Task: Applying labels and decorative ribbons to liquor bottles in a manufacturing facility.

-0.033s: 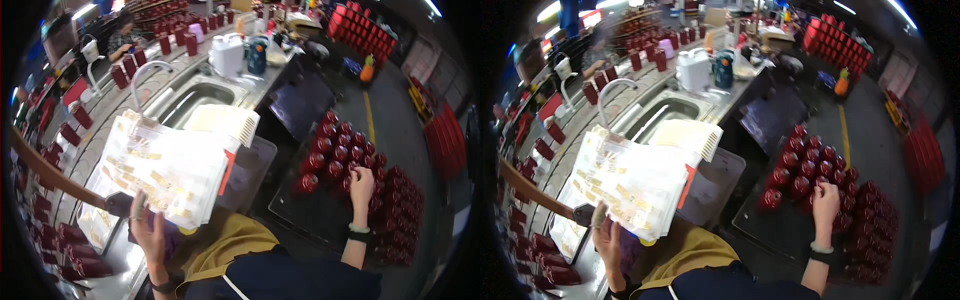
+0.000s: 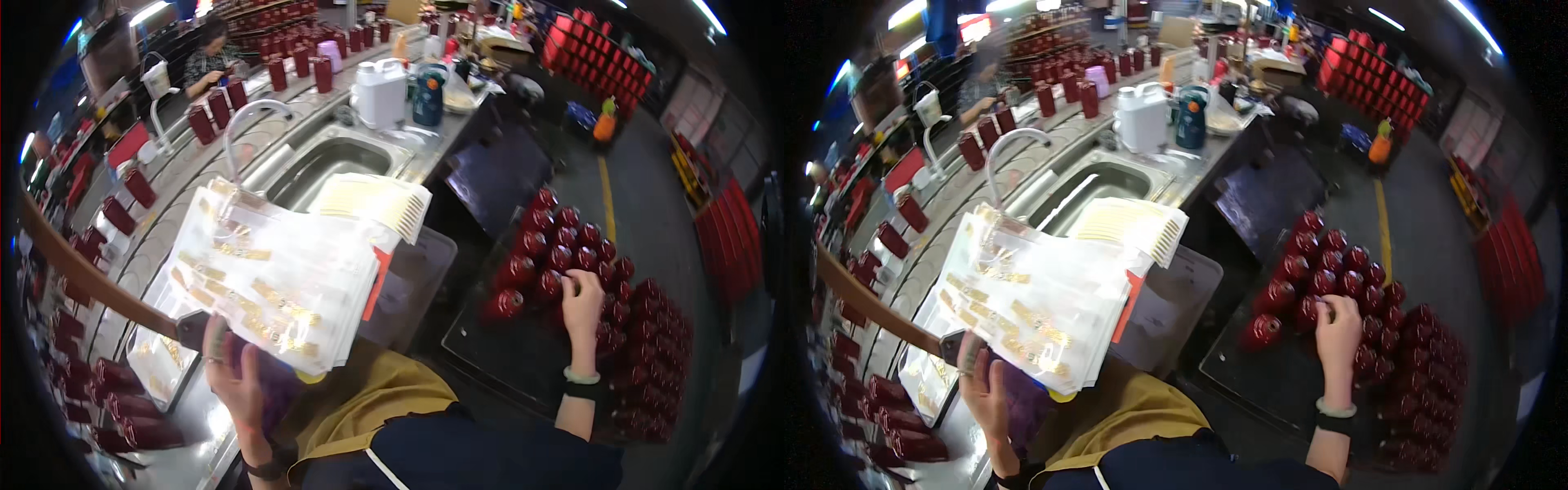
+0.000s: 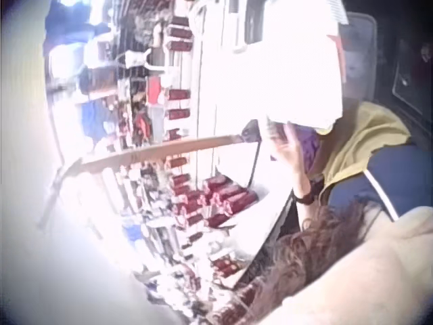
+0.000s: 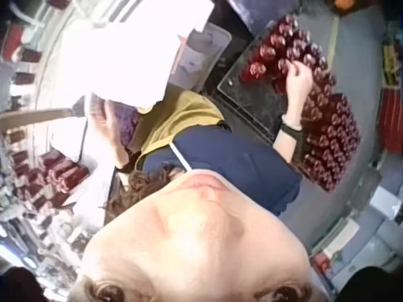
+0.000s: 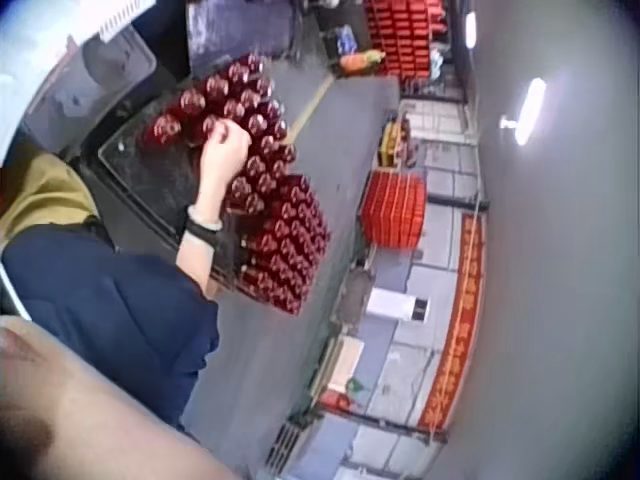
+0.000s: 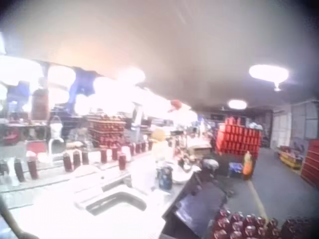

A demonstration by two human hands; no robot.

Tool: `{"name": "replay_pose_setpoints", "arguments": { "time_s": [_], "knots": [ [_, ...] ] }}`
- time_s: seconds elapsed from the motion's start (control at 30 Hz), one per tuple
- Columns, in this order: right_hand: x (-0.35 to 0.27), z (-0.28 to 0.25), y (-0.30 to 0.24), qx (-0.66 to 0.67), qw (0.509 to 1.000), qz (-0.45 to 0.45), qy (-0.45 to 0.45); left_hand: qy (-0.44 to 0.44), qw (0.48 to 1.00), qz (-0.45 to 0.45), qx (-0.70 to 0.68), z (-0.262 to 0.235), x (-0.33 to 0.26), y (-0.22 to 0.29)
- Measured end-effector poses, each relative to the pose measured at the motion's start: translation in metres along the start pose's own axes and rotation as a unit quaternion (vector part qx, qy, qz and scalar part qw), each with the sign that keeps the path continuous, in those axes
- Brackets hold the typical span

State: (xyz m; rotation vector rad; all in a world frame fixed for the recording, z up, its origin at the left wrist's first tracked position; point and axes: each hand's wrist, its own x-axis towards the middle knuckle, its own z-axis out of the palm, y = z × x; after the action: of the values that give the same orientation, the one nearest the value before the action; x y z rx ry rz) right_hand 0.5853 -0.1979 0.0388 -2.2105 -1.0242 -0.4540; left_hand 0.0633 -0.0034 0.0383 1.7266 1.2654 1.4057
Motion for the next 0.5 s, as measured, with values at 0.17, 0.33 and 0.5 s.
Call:
{"name": "replay_pose_setpoints", "arguments": {
  "time_s": [0.17,0.33,0.5],
  "knots": [
    [0.014,0.038,-0.194,0.299,0.924,-0.179,-0.157,0.317,0.829,0.136,0.441,-0.126,-0.005,-0.024],
    [-0.004,0.096,-0.306,0.419,0.79,-0.302,-0.331,0.495,0.544,0.085,0.672,-0.267,-0.072,-0.066],
    [-0.044,0.134,-0.401,0.495,0.65,-0.415,-0.401,0.477,0.73,-0.115,0.476,-0.283,-0.096,-0.148]
  ]
}}
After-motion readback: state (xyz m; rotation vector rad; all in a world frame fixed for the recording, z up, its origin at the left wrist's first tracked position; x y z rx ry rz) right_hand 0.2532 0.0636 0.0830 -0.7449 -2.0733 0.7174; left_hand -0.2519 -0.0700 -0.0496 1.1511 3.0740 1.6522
